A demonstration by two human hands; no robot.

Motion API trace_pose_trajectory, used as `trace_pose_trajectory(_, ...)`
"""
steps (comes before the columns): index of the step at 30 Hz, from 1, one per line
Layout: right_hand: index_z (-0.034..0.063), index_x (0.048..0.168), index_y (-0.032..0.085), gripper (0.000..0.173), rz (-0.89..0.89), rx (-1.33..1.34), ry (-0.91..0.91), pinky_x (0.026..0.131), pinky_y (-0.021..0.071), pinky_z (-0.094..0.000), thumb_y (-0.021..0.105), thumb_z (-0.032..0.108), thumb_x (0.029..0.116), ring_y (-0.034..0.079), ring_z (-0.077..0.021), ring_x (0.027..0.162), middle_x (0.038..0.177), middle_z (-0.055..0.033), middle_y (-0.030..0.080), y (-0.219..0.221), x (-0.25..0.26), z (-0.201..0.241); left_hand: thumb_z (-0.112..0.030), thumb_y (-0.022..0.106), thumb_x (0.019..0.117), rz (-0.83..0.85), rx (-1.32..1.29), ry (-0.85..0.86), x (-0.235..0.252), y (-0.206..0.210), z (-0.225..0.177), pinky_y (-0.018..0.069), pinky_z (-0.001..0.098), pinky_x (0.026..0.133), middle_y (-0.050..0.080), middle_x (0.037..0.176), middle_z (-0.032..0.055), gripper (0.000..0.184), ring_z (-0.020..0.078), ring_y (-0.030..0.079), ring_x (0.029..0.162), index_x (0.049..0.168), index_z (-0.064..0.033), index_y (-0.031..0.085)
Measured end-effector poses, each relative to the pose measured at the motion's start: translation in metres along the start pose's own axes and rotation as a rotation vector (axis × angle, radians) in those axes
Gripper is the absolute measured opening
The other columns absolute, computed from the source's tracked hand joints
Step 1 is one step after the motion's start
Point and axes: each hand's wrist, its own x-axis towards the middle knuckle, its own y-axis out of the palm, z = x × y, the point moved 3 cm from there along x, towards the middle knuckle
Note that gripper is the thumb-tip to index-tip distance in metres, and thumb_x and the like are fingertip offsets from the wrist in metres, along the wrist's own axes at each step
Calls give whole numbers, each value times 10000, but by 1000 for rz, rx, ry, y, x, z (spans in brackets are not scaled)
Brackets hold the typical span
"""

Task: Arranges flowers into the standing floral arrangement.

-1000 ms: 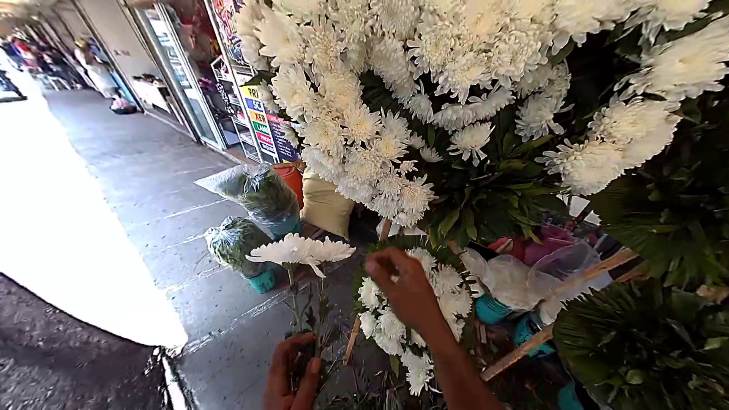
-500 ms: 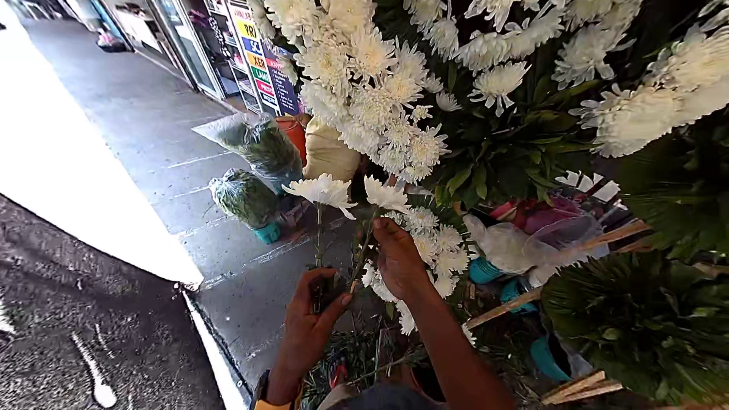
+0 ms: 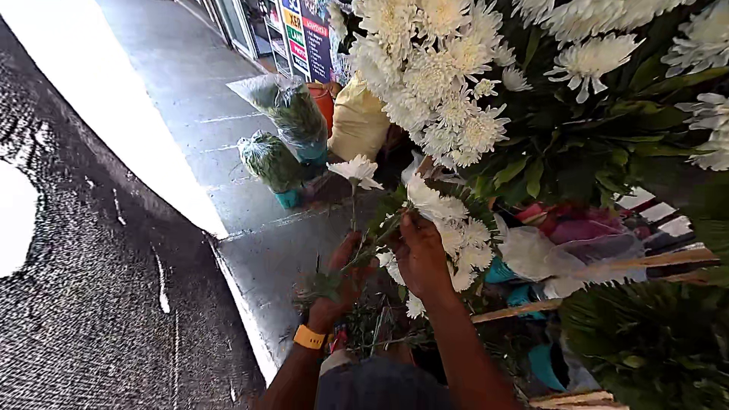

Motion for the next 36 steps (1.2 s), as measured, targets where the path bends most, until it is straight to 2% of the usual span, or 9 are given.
trace_pose_trajectory(2, 5, 1154, 621, 168, 41, -36, 32, 835, 617, -351, 517, 81, 1048, 711, -166, 857, 1001, -95, 712, 0, -1, -5, -521, 618, 979, -6, -156, 22, 1, 15, -9, 567, 237, 801, 667, 1197, 30, 787, 19, 638, 907, 1472, 58, 413)
trace_pose_trajectory(11, -31, 1174, 606, 181, 33, -46, 206, 781, 615, -308, 495, 52, 1059, 711, -157, 804, 973, -123, 719, -17, 12, 8, -530, 586, 995, -4, -236, -47, 0, 26, -4, 542, 217, 635, 646, 862, -75, 527, 18, 595, 697, 1218, -54, 622)
trace_pose_trajectory(16, 52, 1205, 557, 178, -282, -56, -142, 796, 617, -363, 463, 148, 1089, 688, -163, 866, 1009, -63, 671, -57, 52, 51, -680, 602, 909, -6, -225, -122, -20, 16, -1, 551, 214, 636, 671, 867, -102, 564, 4, 615, 719, 1115, -162, 683)
trace_pose_trajectory(19, -58, 1228, 618, 270, -36, -390, -79, 937, 590, -356, 627, 38, 976, 690, -159, 1024, 1125, -108, 710, -38, 27, 47, -610, 616, 937, 6, -191, -41, 5, 14, -4, 508, 170, 642, 714, 1039, -71, 530, -17, 601, 750, 1176, -145, 700)
trace_pose_trajectory(23, -35, 1205, 659, 254, 153, -473, -7, 966, 570, -296, 656, 72, 975, 682, -86, 1030, 1099, -66, 721, -2, 6, 6, -316, 572, 1020, -51, -355, -25, 25, 23, -20, 507, 203, 498, 683, 749, -55, 221, 19, 572, 544, 972, -147, 707)
trace_pose_trajectory(28, -45, 1214, 643, 264, 103, -277, -142, 959, 580, -319, 665, 65, 974, 694, -125, 1034, 1107, -89, 725, 33, 19, 4, -423, 635, 975, -104, -416, 74, 39, 1, -32, 516, 209, 495, 657, 664, -78, 222, 27, 578, 518, 870, -263, 749)
trace_pose_trajectory(32, -63, 1228, 603, 256, 282, -326, -246, 939, 583, -281, 636, 19, 987, 693, -83, 1000, 1092, -73, 718, 59, 28, 7, -373, 639, 973, -131, -512, 105, 44, -23, -43, 527, 220, 485, 680, 662, -47, 192, 46, 606, 513, 882, -261, 765)
trace_pose_trajectory(34, -129, 1210, 594, 263, 460, -475, -406, 975, 541, -264, 594, -39, 963, 661, -84, 1046, 1128, -137, 684, 67, 25, 15, -317, 574, 997, -149, -598, 28, 37, -37, -41, 540, 247, 491, 714, 698, -25, 230, 67, 635, 533, 883, -258, 765)
trace_pose_trajectory(36, -177, 1151, 632, 281, 647, -613, -565, 1029, 505, -340, 638, -49, 900, 653, -223, 1125, 1168, -257, 672, 70, 26, 19, -258, 439, 1023, -252, -611, -63, 21, -50, -32, 568, 271, 597, 736, 781, -64, 277, 56, 673, 654, 923, -256, 698)
